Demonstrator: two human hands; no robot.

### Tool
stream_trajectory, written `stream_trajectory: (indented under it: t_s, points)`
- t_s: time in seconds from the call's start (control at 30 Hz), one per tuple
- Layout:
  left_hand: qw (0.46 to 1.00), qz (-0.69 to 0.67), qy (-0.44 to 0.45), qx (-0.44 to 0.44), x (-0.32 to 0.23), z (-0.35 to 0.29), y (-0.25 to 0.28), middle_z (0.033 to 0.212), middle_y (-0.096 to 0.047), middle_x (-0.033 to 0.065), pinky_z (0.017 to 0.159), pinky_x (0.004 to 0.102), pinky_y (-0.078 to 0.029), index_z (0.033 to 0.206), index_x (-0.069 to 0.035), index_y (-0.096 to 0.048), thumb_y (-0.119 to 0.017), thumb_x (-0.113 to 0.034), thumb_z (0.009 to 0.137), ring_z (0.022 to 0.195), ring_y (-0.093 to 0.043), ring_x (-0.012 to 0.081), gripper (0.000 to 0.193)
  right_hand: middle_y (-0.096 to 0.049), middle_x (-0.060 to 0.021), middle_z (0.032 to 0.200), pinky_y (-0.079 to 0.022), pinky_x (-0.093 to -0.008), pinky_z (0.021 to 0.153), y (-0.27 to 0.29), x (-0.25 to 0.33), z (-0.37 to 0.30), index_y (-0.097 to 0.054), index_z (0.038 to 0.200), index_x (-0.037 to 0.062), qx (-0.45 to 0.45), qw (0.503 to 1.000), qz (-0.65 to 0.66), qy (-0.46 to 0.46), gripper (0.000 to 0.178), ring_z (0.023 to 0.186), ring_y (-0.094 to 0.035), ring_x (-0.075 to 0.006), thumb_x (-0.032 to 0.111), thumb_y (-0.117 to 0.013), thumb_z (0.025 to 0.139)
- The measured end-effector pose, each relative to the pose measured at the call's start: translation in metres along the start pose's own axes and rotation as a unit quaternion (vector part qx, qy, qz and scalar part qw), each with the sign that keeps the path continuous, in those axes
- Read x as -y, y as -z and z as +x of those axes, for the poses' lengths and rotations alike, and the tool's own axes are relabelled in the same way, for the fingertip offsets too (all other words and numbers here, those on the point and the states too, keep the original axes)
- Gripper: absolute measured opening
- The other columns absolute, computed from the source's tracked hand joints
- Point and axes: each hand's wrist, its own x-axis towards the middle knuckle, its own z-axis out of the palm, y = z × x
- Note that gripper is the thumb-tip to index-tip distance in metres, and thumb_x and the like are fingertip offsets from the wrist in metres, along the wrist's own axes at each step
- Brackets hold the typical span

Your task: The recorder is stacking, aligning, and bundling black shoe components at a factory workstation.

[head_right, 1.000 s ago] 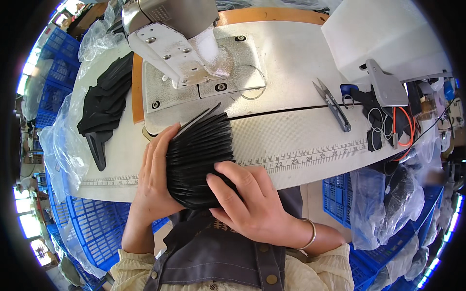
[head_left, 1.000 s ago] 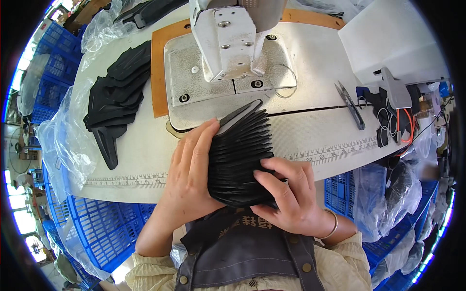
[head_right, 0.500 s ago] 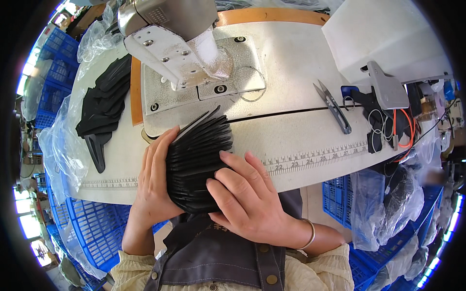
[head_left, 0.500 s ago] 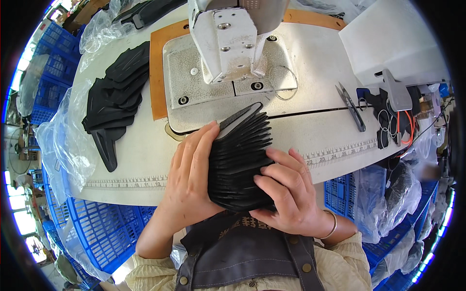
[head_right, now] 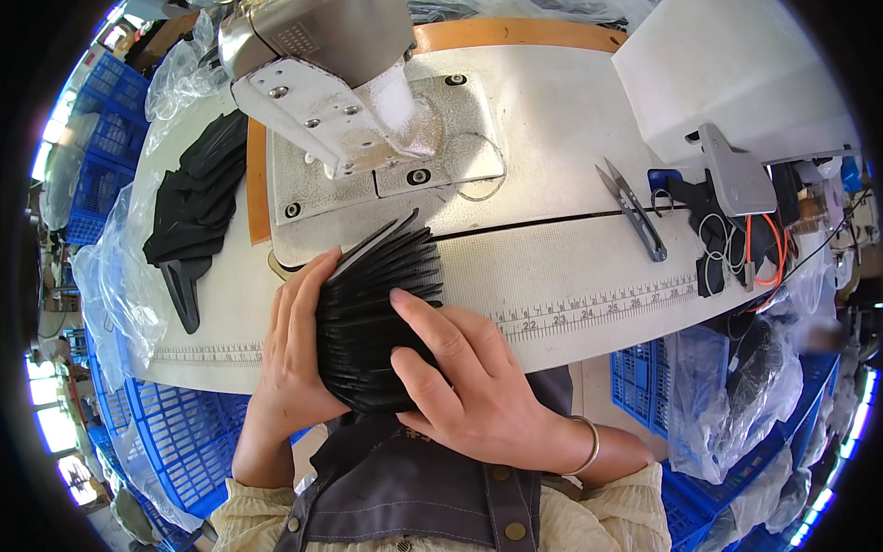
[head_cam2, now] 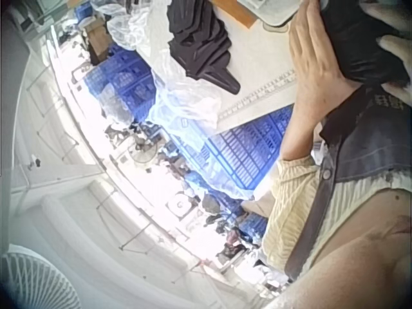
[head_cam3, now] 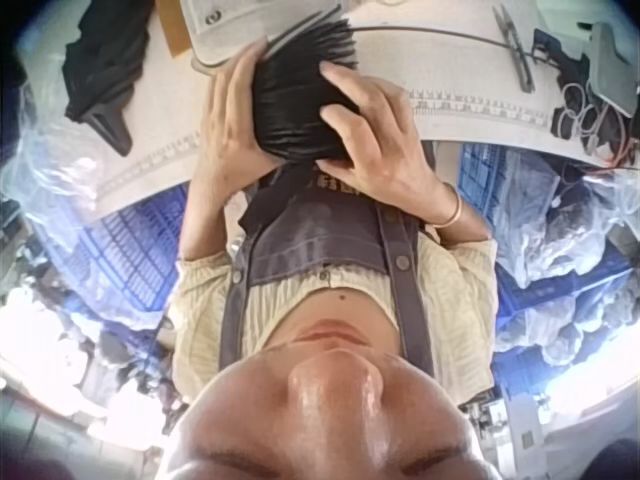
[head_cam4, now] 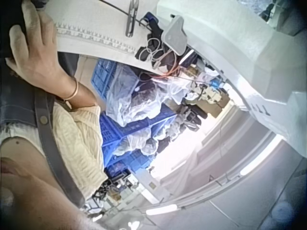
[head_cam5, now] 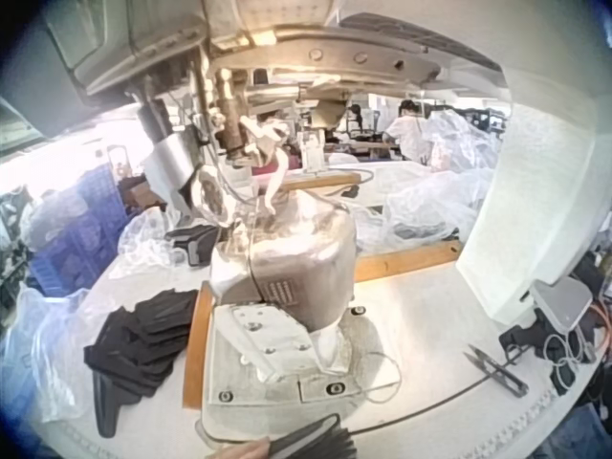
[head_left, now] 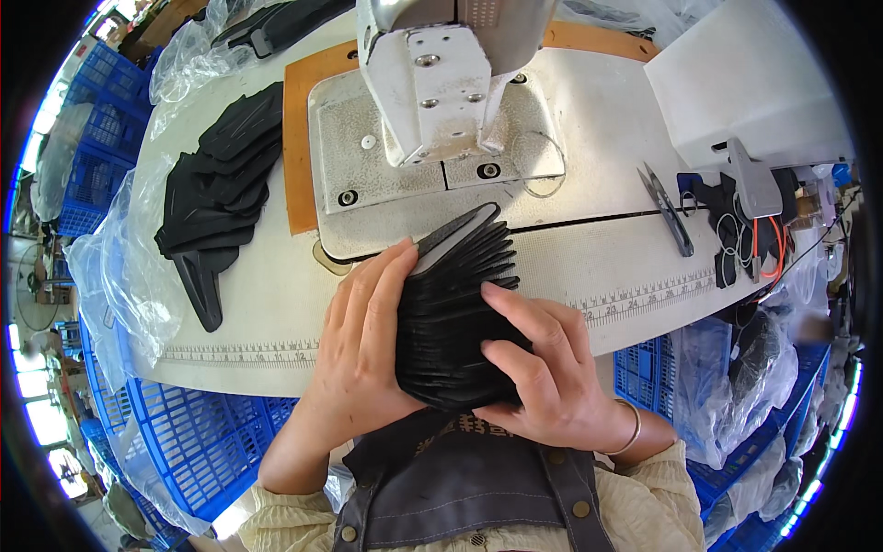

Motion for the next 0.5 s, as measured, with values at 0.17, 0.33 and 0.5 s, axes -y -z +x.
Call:
stream_trajectory:
  t_s: [0.17, 0.33, 0.5]
  points:
    - [1.0, 0.0, -0.003, 0.0, 0.0004, 0.0007, -0.0004, 0.14, -0.049, 0.0252, 0.105, 0.0483, -0.04, 0.142, 0.008, -0.038, -0.087, -0.036, 0.064, 0.124, -0.052, 0.0418, 0.102, -0.05, -0.0228, 0.139, -0.046, -0.0534, 0.096, 0.0026, 0.0019, 0.0003, -0.052, 0.112, 0.0044, -0.003, 0.999, -0.031, -0.009, 0.079, 0.121, -0.053, -0.0415, 0.02, -0.088, 0.044]
    - [1.0, 0.003, 0.001, 0.004, 0.0002, 0.0004, 0.0007, 0.139, -0.049, 0.0251, 0.104, 0.048, -0.04, 0.143, 0.008, -0.038, -0.087, -0.037, 0.065, 0.124, -0.052, 0.0415, 0.103, -0.051, -0.0188, 0.134, -0.035, -0.0618, 0.108, 0.0019, -0.0024, 0.0049, -0.052, 0.111, 0.0065, 0.007, 1.0, 0.011, -0.01, 0.078, 0.135, -0.044, -0.0469, 0.023, -0.091, 0.045]
    - [1.0, 0.007, -0.002, 0.006, 0.0001, 0.0006, 0.001, 0.138, -0.049, 0.0256, 0.103, 0.0482, -0.041, 0.144, 0.009, -0.036, -0.086, -0.038, 0.066, 0.123, -0.053, 0.0419, 0.104, -0.049, -0.0202, 0.137, -0.037, -0.061, 0.107, 0.0039, -0.0036, 0.0047, -0.052, 0.109, 0.0071, 0.019, 1.0, 0.009, -0.005, 0.078, 0.132, -0.047, -0.0458, 0.022, -0.091, 0.045]
